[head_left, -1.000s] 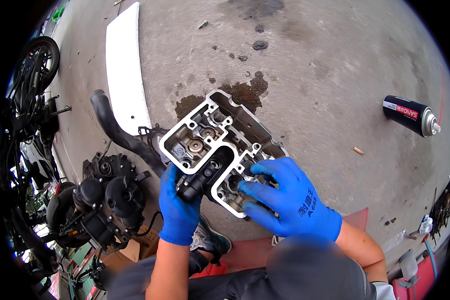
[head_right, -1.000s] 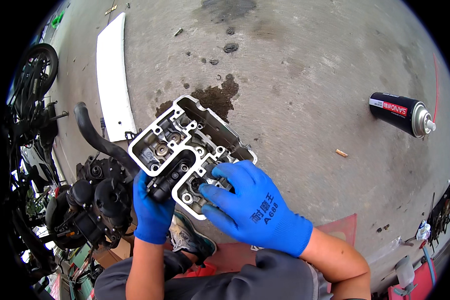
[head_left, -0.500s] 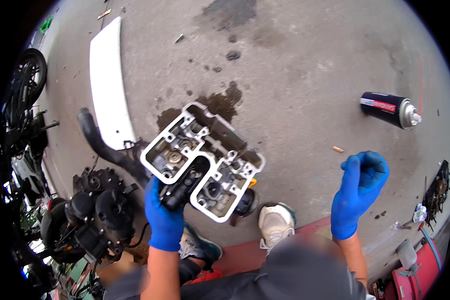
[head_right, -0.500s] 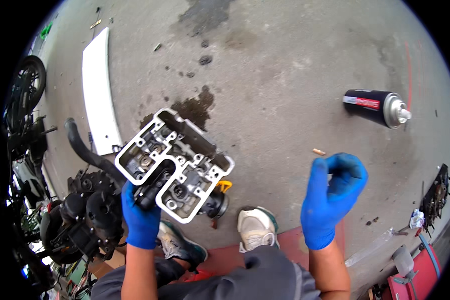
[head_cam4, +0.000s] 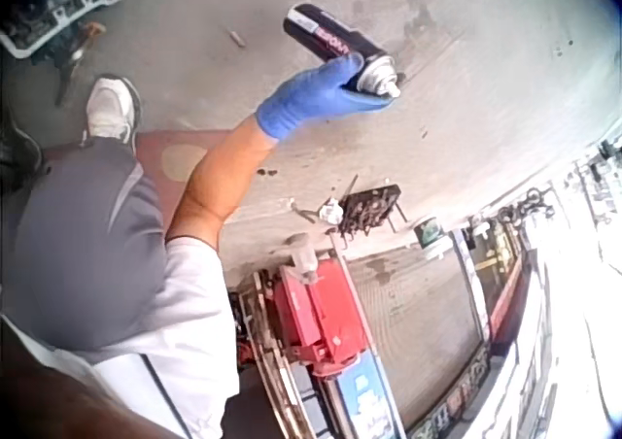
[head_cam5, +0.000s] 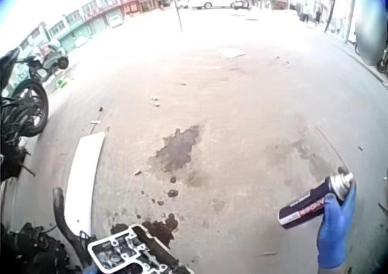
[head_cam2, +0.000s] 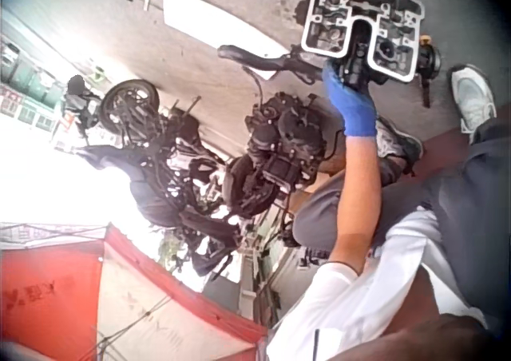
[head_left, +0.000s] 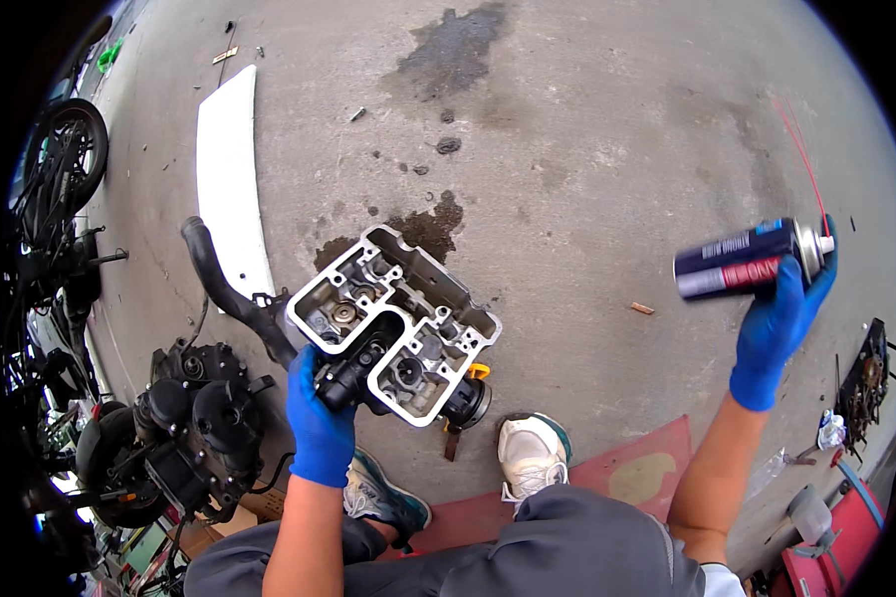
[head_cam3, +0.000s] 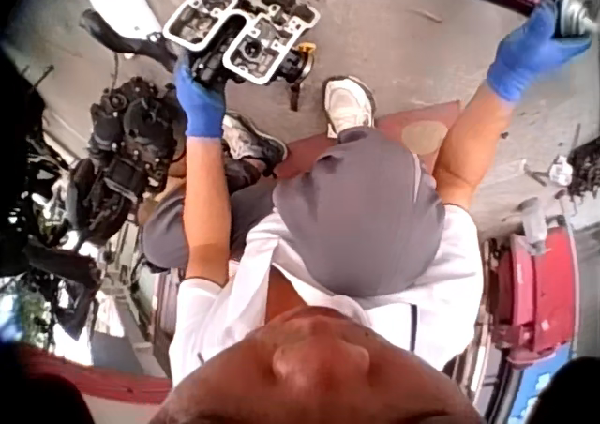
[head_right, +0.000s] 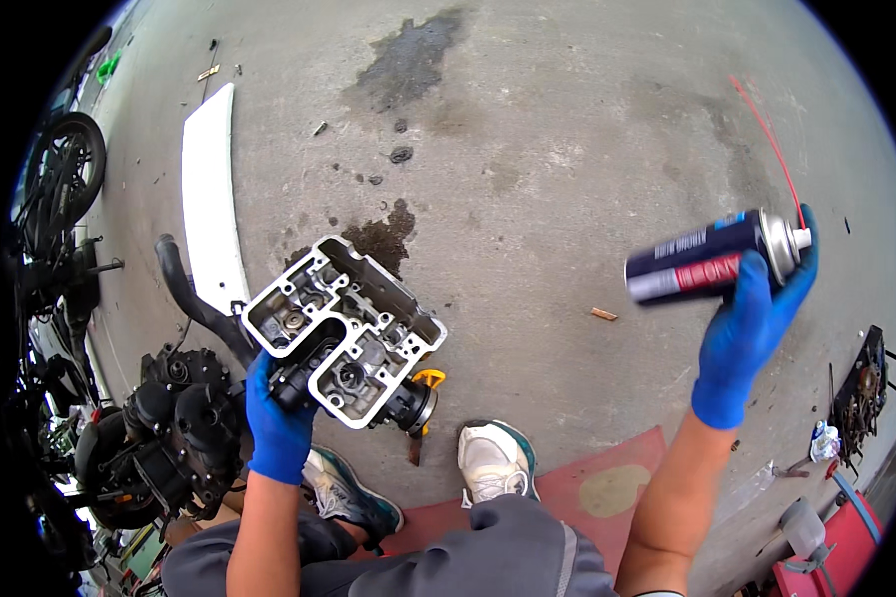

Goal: The person sits on a stool and works on a disassembled motorcycle engine. They handle the cylinder head, spray it with cleaner, and then retrieve valve springs and other small components from a cardboard box. The person assembles the valve springs with retainers and cotters, then places them into the cylinder head.

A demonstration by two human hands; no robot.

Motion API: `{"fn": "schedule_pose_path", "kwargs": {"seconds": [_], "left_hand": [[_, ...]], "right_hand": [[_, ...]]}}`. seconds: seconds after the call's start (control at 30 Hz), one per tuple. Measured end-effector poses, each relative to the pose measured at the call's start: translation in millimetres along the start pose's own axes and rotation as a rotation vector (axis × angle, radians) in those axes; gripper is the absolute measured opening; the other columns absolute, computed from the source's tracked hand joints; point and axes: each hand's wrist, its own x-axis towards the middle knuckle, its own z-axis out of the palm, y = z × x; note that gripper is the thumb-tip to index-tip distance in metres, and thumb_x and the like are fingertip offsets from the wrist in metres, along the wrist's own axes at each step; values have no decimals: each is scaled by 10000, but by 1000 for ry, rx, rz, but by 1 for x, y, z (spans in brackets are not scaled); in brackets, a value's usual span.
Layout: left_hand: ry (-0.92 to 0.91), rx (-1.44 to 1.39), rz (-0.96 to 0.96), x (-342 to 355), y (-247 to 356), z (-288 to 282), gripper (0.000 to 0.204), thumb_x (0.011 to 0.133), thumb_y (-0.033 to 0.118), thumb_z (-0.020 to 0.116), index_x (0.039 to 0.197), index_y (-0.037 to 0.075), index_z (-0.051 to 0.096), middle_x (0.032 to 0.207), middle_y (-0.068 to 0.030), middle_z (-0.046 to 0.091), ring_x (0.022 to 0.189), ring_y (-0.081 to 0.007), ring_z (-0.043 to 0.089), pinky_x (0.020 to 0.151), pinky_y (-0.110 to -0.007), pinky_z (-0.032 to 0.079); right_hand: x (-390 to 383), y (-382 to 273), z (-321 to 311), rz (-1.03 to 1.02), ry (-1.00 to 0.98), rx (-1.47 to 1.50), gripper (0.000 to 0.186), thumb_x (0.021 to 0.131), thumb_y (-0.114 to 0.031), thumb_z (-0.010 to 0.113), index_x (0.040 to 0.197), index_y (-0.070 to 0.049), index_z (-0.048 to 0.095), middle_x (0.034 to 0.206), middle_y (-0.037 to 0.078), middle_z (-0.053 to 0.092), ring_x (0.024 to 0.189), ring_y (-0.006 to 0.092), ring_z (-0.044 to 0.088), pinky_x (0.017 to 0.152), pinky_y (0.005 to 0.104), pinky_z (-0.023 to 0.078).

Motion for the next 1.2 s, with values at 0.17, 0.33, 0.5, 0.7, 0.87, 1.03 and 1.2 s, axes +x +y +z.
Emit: {"fn": "schedule_pose_path", "kwargs": {"seconds": [0.17, 0.33, 0.5, 0.7, 0.87, 1.03, 1.2], "left_hand": [[38, 15, 45, 1, -2, -5, 400, 973, 346, 491, 1261, 83, 582, 1176, -132, 665, 1039, -281, 673, 895, -440, 566], [21, 48, 12, -3, 2, 2, 414, 975, 360, 470, 1271, 90, 577, 1187, -128, 666, 1056, -286, 667, 911, -464, 553], [62, 139, -25, -6, 9, 12, 411, 975, 390, 451, 1266, 130, 581, 1176, -105, 673, 1020, -261, 675, 843, -436, 559], [-45, 96, 46, -10, 12, 25, 385, 994, 312, 521, 1260, 39, 577, 1161, -131, 657, 976, -251, 689, 855, -364, 571], [-64, 152, 28, -13, 13, 33, 428, 987, 363, 520, 1284, 59, 573, 1172, -117, 657, 975, -220, 689, 840, -350, 563], [-25, 169, 23, -17, 15, 42, 419, 982, 379, 532, 1272, 82, 591, 1124, -82, 672, 935, -188, 689, 803, -330, 559], [10, 203, 41, -9, 13, 38, 429, 974, 355, 576, 1252, 30, 610, 1094, -43, 653, 914, -118, 628, 812, -265, 497]], "right_hand": [[-60, -47, 4, 252, -519, 153, 746, 797, -192, 718, 1456, -58, 395, 1192, 201, 587, 972, 281, 653, 868, 403, 537], [-87, -68, 44, -53, -1106, -116, 571, 738, -201, 758, 1291, -160, 621, 1067, 153, 613, 891, 301, 654, 748, 371, 540], [-112, -64, 57, -273, -1160, -132, 518, 750, -176, 730, 1257, -237, 641, 1019, 146, 628, 793, 282, 650, 626, 370, 533], [-124, -69, 58, -402, -1072, -216, 499, 740, -153, 721, 1227, -237, 650, 940, 132, 638, 698, 274, 633, 541, 370, 506], [-120, -70, 53, -454, -1053, -288, 506, 732, -171, 739, 1226, -233, 650, 944, 141, 637, 695, 279, 629, 531, 371, 499], [-114, -78, 57, -414, -1082, -290, 490, 730, -202, 779, 1204, -232, 658, 985, 161, 631, 727, 289, 645, 557, 369, 519], [-114, -80, 57, -368, -1073, -325, 518, 681, -227, 846, 1167, -206, 668, 1034, 167, 621, 803, 308, 666, 649, 380, 556]]}}
